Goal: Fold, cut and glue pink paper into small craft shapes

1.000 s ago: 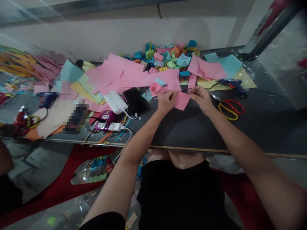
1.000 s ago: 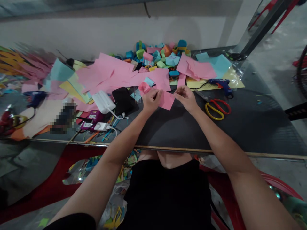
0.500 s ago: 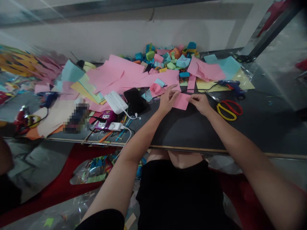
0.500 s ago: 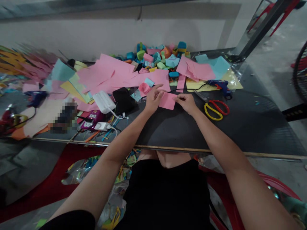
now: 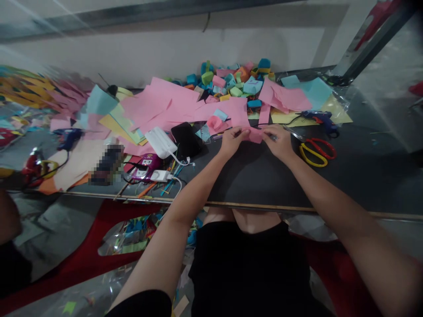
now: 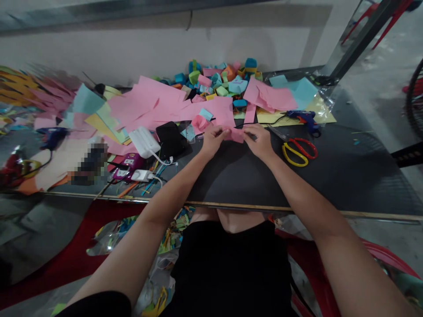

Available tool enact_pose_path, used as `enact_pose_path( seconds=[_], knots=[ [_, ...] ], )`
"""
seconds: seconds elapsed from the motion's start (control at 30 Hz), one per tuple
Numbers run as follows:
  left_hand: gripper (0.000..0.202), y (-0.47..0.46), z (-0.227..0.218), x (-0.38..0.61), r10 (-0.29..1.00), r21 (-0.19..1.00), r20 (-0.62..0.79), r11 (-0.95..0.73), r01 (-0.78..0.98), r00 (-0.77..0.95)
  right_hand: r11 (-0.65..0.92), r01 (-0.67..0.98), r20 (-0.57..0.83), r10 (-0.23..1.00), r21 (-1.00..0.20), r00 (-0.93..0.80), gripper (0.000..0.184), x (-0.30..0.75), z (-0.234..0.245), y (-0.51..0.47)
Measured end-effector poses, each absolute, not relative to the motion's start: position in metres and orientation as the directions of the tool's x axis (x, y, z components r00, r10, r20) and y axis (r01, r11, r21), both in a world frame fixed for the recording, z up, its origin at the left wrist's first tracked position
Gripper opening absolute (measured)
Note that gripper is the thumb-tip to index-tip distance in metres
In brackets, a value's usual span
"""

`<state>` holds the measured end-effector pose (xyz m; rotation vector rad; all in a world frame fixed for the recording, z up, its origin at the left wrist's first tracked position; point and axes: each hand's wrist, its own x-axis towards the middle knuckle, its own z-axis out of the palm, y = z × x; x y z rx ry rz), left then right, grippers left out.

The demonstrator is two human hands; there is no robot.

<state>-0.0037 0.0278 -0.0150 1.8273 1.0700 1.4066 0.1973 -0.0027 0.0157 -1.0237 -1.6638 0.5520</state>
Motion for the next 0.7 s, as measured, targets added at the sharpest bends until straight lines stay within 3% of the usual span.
enact_pose_path(
  seconds=[0.17,0.23,0.33,0.43,0.53,0.7],
  knots=[
    [0.03,0.019,-0.003,-0.006,0.686,0.631,0.715,-0.717,0.297,0.135,0.674,0.535,0.71,0.68,-0.508,-0.182,0.02,0.199,0.021,-0.005],
    [0.031,0.017,0.0,-0.006,0.623,0.543,0.762,-0.763,0.349,0.177,0.683,0.56,0.739,0.651,-0.469,-0.174,0.016,0.198,0.021,-0.006],
    [0.033,0.013,0.001,-0.005,0.501,0.372,0.822,-0.832,0.411,0.271,0.68,0.573,0.772,0.623,-0.458,-0.123,0.028,0.196,0.022,-0.012],
    [0.032,0.009,0.0,-0.002,0.396,0.245,0.864,-0.87,0.427,0.311,0.674,0.622,0.78,0.606,-0.398,-0.158,0.021,0.194,0.022,-0.018],
    [0.032,0.006,0.001,0.0,0.369,0.201,0.871,-0.872,0.447,0.326,0.658,0.663,0.762,0.616,-0.357,-0.201,0.022,0.193,0.02,-0.019],
    [0.031,0.006,0.001,-0.003,0.404,0.229,0.846,-0.865,0.447,0.348,0.672,0.656,0.757,0.612,-0.345,-0.229,0.03,0.194,0.017,-0.012]
  ],
)
